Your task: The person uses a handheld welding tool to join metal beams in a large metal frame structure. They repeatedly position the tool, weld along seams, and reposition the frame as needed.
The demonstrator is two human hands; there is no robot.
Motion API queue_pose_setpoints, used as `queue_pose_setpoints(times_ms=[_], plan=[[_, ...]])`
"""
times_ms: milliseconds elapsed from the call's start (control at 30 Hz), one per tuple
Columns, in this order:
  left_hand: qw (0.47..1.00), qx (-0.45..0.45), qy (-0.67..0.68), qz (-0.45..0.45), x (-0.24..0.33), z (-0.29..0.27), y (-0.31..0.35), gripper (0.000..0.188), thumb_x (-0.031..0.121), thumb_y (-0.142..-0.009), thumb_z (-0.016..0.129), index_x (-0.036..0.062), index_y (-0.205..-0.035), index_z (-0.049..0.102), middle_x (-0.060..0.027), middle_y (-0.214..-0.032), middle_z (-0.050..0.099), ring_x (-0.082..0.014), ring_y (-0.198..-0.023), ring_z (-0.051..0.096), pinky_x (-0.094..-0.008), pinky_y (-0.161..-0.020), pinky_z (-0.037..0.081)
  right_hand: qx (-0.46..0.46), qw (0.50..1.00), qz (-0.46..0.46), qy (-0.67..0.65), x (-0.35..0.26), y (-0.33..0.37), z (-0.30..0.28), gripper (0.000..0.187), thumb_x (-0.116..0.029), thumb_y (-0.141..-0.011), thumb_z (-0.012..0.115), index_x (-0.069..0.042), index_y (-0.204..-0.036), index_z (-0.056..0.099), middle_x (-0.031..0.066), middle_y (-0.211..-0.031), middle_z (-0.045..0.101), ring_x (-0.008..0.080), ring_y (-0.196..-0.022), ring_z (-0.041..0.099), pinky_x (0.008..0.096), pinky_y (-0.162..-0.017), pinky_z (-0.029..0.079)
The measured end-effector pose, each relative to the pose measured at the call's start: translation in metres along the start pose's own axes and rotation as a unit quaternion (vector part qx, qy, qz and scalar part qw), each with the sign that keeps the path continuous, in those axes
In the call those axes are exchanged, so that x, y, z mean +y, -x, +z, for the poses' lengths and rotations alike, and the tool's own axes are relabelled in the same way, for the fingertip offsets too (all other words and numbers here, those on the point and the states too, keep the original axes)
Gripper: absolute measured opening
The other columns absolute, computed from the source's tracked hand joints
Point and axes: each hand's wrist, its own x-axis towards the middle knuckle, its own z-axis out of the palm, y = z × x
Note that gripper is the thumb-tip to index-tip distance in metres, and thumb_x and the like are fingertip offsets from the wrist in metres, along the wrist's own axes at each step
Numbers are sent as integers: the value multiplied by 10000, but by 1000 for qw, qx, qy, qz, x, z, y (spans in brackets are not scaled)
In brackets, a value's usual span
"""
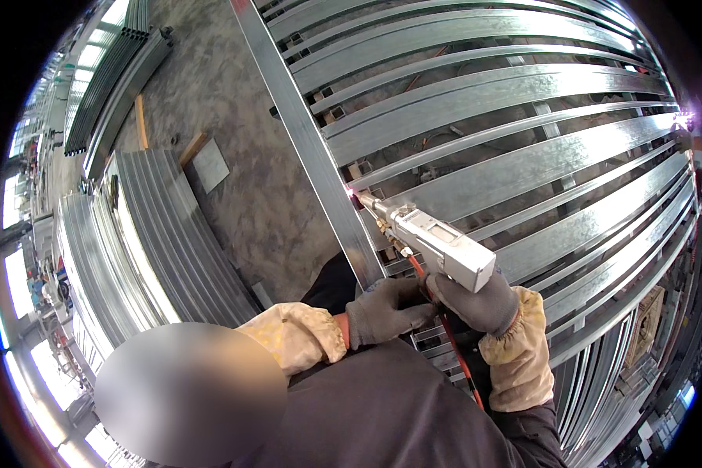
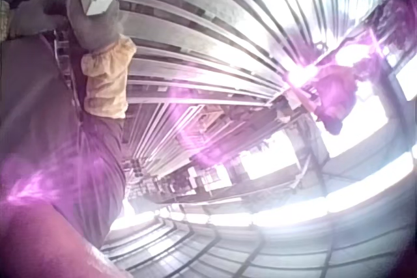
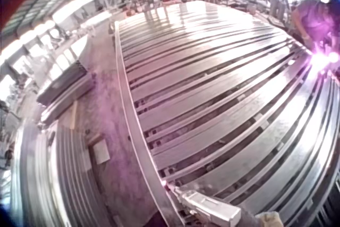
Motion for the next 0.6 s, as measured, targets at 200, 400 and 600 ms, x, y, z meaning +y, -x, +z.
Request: queue_pose_setpoints(times_ms=[200, 400, 600], plan=[[999, 27, 4, -17, -1, -4, 2, 321, 258, -948, 692, -28, -1093, 671, -32, -794, 667, -91, -700, 595, -277, -633, 480, 20, 999, -41, -23, 11, -6, 6, 430, -182, -909, 698, 39, -1266, 602, 143, -1009, 719, 198, -907, 696, 327, -782, 554], [999, 32, 9, -12, -6, -5, 0, 316, 266, -945, 698, -24, -1068, 674, -25, -760, 656, -86, -674, 589, -274, -606, 465, 3, 1000, -14, 19, 10, -8, 4, 433, -185, -913, 692, 44, -1267, 596, 153, -1016, 715, 202, -888, 699, 327, -762, 558], [999, 36, -17, -10, -5, -5, 1, 319, 263, -945, 698, -28, -1071, 672, -29, -772, 663, -90, -683, 596, -278, -609, 469, 19, 999, -43, 12, 10, -9, 6, 423, -191, -915, 690, 46, -1254, 602, 155, -999, 715, 213, -850, 701, 334, -738, 561]])
